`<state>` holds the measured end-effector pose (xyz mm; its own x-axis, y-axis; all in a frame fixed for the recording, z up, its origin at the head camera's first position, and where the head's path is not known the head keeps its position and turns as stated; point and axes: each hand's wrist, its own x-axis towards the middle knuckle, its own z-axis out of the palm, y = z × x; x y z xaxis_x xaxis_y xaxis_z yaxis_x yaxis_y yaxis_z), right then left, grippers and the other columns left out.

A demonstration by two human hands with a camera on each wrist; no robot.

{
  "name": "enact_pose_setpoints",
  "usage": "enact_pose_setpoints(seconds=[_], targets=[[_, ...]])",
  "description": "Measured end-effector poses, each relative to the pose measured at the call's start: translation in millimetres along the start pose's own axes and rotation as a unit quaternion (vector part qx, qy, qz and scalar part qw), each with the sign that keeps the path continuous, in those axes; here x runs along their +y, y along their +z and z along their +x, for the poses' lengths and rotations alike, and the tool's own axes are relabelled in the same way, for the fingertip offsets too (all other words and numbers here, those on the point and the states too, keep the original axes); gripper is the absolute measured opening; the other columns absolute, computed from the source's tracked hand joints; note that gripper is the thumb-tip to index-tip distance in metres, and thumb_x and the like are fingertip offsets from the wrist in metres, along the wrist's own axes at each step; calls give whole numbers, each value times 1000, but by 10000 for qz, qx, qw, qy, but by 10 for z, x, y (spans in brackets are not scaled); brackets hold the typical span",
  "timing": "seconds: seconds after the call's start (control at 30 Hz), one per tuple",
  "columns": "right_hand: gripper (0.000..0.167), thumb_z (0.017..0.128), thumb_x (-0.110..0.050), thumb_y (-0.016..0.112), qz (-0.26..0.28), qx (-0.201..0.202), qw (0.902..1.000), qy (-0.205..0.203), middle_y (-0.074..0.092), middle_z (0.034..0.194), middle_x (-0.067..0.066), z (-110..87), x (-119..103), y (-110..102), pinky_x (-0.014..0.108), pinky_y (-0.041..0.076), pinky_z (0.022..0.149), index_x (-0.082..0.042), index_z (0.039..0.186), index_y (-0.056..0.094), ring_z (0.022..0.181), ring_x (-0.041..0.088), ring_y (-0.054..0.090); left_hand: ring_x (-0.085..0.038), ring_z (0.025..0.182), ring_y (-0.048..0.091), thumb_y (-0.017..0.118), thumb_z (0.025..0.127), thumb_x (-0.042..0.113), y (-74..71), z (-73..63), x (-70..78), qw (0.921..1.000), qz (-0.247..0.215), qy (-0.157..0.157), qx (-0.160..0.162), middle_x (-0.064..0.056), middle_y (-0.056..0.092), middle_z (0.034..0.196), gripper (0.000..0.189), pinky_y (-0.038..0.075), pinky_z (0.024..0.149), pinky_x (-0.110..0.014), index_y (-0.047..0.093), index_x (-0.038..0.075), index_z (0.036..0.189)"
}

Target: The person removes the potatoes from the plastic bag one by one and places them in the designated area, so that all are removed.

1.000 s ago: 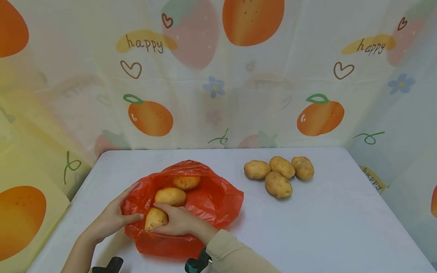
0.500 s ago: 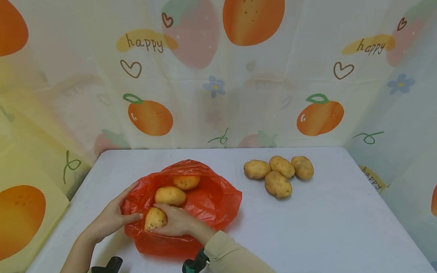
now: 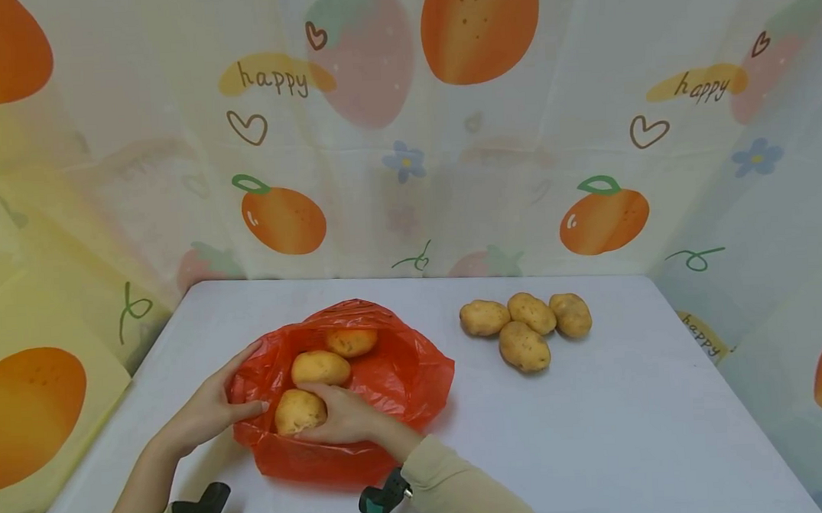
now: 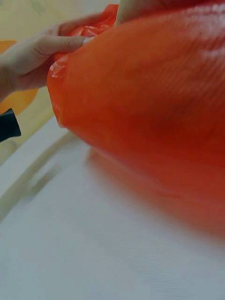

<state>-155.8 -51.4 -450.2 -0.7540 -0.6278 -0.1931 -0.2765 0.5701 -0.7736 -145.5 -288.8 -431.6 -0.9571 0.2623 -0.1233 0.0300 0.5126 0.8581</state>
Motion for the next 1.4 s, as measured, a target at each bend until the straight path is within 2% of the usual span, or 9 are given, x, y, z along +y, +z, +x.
enact_pose_setpoints(seconds=[0.27, 0.53, 0.73, 1.03, 1.2, 1.4], targets=[[67, 79, -46, 68, 206, -77, 9997, -56, 46, 131, -10, -79, 46, -90, 38, 44, 95, -35, 137, 38, 116, 11, 45, -38, 119, 42, 72, 78, 21, -4, -2, 4, 9999, -124, -9, -37, -18, 35, 140, 90, 53, 82, -35, 17, 28, 148], [68, 78, -41, 71, -29, 54, 9995, -304, 47, 128, -7, -169, 85, -170, 32, 44, 93, -35, 136, 37, 112, 10, 46, -38, 118, 43, 73, 77, 21, 1, 5, -12, 9999, -118, -20, -18, -17, 36, 139, 90, 54, 81, -35, 18, 29, 147], [69, 76, -36, 74, 168, 174, 9996, -177, 46, 120, -5, -233, 128, -239, 29, 46, 85, -39, 135, 38, 105, 8, 45, -39, 118, 42, 74, 77, 21, 4, 12, -6, 9997, -211, -59, -48, -18, 36, 139, 91, 54, 80, -35, 18, 28, 147], [72, 76, -26, 74, 433, 421, 9974, -396, 42, 117, -5, -328, 119, -400, 26, 44, 82, -44, 134, 36, 105, 10, 42, -37, 117, 43, 73, 77, 21, -14, 0, 16, 9999, -154, -38, -62, -20, 35, 139, 91, 54, 79, -34, 16, 27, 148], [71, 76, -23, 74, 590, 602, 9949, -552, 42, 120, -4, -384, 123, -476, 25, 45, 84, -42, 134, 38, 107, 10, 42, -38, 116, 43, 73, 77, 20, -15, -4, 31, 9998, -194, -84, -50, -19, 36, 139, 91, 55, 78, -34, 17, 29, 148], [70, 78, -24, 72, 712, 491, 9936, -727, 39, 130, -7, -443, 124, -553, 28, 44, 90, -42, 135, 36, 115, 11, 40, -38, 117, 43, 73, 78, 20, -26, -16, 40, 9998, -179, -85, -51, -21, 36, 139, 91, 55, 78, -35, 16, 29, 148]])
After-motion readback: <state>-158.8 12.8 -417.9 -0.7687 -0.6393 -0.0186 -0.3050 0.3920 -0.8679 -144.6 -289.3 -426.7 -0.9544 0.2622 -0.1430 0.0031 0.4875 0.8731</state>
